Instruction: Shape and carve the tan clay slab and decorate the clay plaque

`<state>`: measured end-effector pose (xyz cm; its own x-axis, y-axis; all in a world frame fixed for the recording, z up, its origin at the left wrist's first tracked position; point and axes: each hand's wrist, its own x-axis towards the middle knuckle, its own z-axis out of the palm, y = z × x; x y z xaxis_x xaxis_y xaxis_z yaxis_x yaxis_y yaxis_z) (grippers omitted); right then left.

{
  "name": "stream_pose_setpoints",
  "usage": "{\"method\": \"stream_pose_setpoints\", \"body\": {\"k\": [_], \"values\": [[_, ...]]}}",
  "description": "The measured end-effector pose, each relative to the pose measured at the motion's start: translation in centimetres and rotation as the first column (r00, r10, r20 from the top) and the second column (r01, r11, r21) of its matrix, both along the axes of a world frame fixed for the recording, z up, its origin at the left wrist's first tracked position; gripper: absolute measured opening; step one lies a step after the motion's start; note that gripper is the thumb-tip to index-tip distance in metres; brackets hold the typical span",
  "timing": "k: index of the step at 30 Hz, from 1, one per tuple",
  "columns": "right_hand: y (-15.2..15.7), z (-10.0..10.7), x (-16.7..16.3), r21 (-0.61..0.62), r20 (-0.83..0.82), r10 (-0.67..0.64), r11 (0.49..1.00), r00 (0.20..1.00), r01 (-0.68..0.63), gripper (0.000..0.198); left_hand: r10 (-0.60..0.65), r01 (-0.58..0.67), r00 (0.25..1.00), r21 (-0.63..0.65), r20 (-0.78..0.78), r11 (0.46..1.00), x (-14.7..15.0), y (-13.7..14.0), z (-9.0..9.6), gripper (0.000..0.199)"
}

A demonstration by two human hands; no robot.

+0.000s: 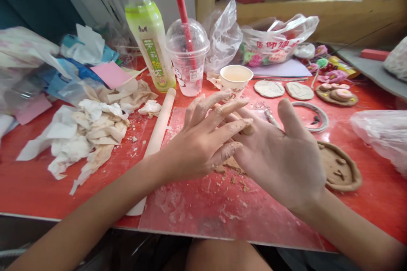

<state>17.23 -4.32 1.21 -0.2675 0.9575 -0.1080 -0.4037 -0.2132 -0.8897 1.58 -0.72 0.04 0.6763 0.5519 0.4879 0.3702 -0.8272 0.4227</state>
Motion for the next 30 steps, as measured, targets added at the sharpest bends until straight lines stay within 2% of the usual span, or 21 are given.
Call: {"method": "stream_pose_setpoints", "body": {"k": [3, 8, 13, 17, 20, 23, 26, 28, 30], "values": [[0.1, -0.1, 0.0, -0.009, -0.004, -0.008, 1.000, 1.000, 0.008, 0.056, -0.022, 0.023, 0.999, -0.011, 0.032, 1.000, 0.1, -0.3, 0.3, 0.031], [0.2, -0.2, 0.0, -0.085, -0.052, -0.074, 0.994, 0.996, 0.069, 0.050, -0.045, 0.054, 0.997, -0.157, 0.064, 0.986, 0.2, -0.4, 0.4, 0.039], [0.2, -0.1, 0.0, -0.097, -0.127, -0.069, 0.994, 0.989, 0.057, 0.045, -0.061, 0.095, 0.988, -0.250, 0.141, 0.964, 0.1, -0.7, 0.9, 0.035], [0.4, -0.1, 0.1, -0.104, -0.139, -0.084, 0.992, 0.987, 0.070, 0.048, -0.122, 0.183, 0.975, -0.362, 0.187, 0.914, 0.0, -1.2, 1.5, 0.034], [0.3, 0.0, 0.1, -0.127, -0.145, -0.098, 0.989, 0.985, 0.079, 0.047, -0.111, 0.202, 0.967, -0.424, 0.230, 0.883, -0.1, -1.4, 1.5, 0.036], [0.3, 0.0, 0.1, -0.180, -0.237, -0.123, 0.980, 0.964, 0.080, 0.044, -0.096, 0.193, 0.965, -0.417, 0.243, 0.888, -0.2, -1.3, 1.2, 0.035], [0.2, 0.0, 0.2, -0.199, -0.294, -0.117, 0.978, 0.949, 0.059, 0.044, -0.145, 0.212, 0.968, -0.359, 0.205, 0.909, -0.3, -1.2, 1.2, 0.035], [0.3, -0.1, 0.3, -0.197, -0.317, -0.114, 0.979, 0.942, 0.052, 0.043, -0.159, 0.204, 0.972, -0.288, 0.174, 0.936, -0.3, -1.0, 1.1, 0.037], [0.3, -0.1, 0.3, -0.213, -0.344, -0.133, 0.975, 0.930, 0.060, 0.044, -0.169, 0.193, 0.974, -0.159, 0.152, 0.968, -0.3, -0.7, 0.8, 0.038]]}}
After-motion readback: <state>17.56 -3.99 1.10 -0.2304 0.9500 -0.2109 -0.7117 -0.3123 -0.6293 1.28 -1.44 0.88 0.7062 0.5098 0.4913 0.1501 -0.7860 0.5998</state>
